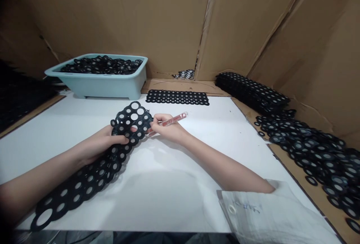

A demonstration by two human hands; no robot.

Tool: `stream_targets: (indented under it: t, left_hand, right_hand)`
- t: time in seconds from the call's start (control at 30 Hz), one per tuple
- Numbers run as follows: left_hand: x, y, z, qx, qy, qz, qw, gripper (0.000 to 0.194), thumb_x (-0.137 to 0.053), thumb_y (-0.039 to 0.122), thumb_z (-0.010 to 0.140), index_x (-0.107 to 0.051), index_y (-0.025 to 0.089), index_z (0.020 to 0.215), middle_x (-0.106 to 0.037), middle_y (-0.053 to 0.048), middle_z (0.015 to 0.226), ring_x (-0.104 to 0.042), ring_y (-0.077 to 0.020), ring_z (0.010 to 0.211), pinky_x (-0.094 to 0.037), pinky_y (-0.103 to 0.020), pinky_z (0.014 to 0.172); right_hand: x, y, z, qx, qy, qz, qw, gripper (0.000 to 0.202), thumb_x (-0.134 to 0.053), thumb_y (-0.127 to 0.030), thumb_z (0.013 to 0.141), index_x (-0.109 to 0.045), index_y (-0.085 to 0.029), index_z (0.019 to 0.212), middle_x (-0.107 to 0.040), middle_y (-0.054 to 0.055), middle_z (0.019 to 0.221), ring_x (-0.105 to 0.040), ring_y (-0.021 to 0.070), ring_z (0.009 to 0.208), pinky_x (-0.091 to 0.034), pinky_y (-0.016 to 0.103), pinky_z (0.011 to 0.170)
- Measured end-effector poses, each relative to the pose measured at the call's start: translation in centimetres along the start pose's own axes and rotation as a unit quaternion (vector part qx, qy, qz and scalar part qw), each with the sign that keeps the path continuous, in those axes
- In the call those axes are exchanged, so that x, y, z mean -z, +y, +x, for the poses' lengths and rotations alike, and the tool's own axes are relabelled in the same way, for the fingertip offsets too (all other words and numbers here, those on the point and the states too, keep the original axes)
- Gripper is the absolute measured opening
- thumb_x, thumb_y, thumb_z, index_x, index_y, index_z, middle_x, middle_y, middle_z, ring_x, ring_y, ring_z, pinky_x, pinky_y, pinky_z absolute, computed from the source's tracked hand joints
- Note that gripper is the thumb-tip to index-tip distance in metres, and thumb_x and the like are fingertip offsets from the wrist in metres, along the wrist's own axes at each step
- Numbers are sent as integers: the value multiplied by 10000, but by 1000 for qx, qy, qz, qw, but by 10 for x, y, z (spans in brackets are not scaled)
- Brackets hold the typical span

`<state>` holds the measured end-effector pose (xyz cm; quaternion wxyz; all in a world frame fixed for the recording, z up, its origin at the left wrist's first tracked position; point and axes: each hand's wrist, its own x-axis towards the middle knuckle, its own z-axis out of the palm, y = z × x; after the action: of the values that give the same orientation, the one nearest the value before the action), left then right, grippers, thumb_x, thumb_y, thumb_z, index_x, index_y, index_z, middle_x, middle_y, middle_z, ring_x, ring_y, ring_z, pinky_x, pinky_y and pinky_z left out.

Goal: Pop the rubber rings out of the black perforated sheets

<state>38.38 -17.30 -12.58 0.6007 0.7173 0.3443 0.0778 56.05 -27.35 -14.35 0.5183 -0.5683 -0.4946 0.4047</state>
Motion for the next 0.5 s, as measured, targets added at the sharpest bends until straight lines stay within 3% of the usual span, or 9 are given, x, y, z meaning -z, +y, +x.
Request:
stream_targets:
  t: [0.17,0.3,0.37,0.5]
  left_hand:
    - [-1,0,1,-17,-9,23,1000,339,-600,236,654,-582,213,992,-645,-13,971,-570,-217,927,-395,-348,851]
    - [-5,0,3,-33,-6,-1,999,331,-632,317,649,-582,200,954,-636,-30,1002,-571,-218,935,-410,-341,838]
    - [-8,-2,3,-40,3,-5,999,301,-626,332,652,-582,185,911,-640,-36,964,-578,-215,906,-417,-335,818]
    - [-14,-7,1,-75,72,45,994,208,-586,318,666,-564,174,815,-627,-13,826,-575,-200,798,-424,-308,717]
  right_hand:
    - [-7,1,-3,13,10,-23,1000,185,-457,-230,782,-386,-169,623,-608,24,711,-627,148,704,-454,241,597]
    - [-13,0,-7,78,18,-101,992,163,-413,-218,795,-371,-179,643,-530,0,668,-546,115,642,-390,224,545]
    - [-16,-1,-8,132,28,-174,975,168,-410,-204,792,-358,-181,633,-477,-9,668,-479,100,619,-357,221,544]
    - [-22,-1,-12,220,24,-282,934,158,-377,-183,799,-328,-186,649,-400,-2,731,-395,93,610,-332,226,561]
